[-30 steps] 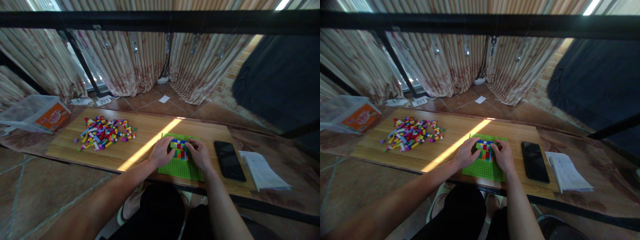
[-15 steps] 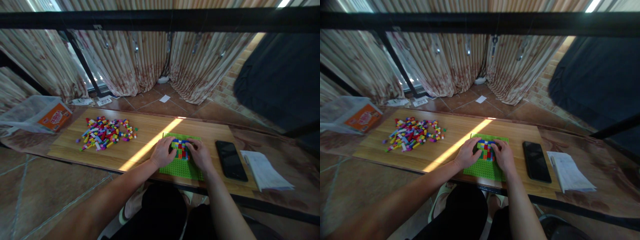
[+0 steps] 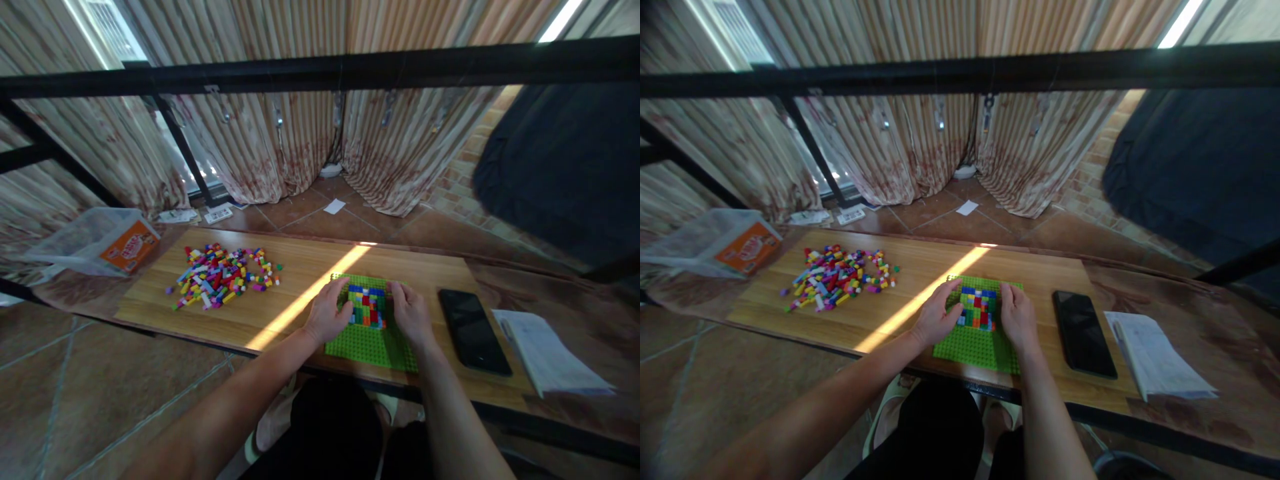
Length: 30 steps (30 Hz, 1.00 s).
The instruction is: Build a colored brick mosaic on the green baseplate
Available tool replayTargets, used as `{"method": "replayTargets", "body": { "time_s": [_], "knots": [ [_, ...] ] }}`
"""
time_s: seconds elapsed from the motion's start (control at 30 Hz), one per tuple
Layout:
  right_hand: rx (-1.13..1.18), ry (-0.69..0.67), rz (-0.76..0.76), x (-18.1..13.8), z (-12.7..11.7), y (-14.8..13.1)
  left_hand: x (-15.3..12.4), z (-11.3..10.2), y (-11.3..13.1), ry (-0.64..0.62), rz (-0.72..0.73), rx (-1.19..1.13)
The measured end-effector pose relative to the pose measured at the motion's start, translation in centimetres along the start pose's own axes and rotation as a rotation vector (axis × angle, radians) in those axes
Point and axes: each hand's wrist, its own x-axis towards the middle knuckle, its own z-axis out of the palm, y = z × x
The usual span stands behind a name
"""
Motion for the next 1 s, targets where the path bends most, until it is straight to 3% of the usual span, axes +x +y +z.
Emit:
{"method": "replayTargets", "body": {
  "time_s": [0.2,0.37,0.57,0.73,1.0],
  "knots": [
    [-0.103,-0.038,-0.019,-0.4,-0.3,-1.3,-2.1,-2.3,-0.7,0.198,-0.104,0.064],
    [-0.217,-0.080,-0.039,-0.3,0.0,-1.3,-4.2,-7.6,-3.9,0.405,-0.234,0.279],
    [-0.288,-0.110,-0.075,-0.1,0.7,-0.7,-5.1,-13.2,-6.8,0.361,-0.342,0.570],
    [-0.322,-0.111,-0.080,-0.1,0.9,-0.1,-5.0,-14.1,-7.3,0.311,-0.343,0.626],
    [-0.392,-0.115,-0.091,0.3,1.1,0.9,-4.9,-13.4,-7.0,0.235,-0.310,0.681]
  ]
}}
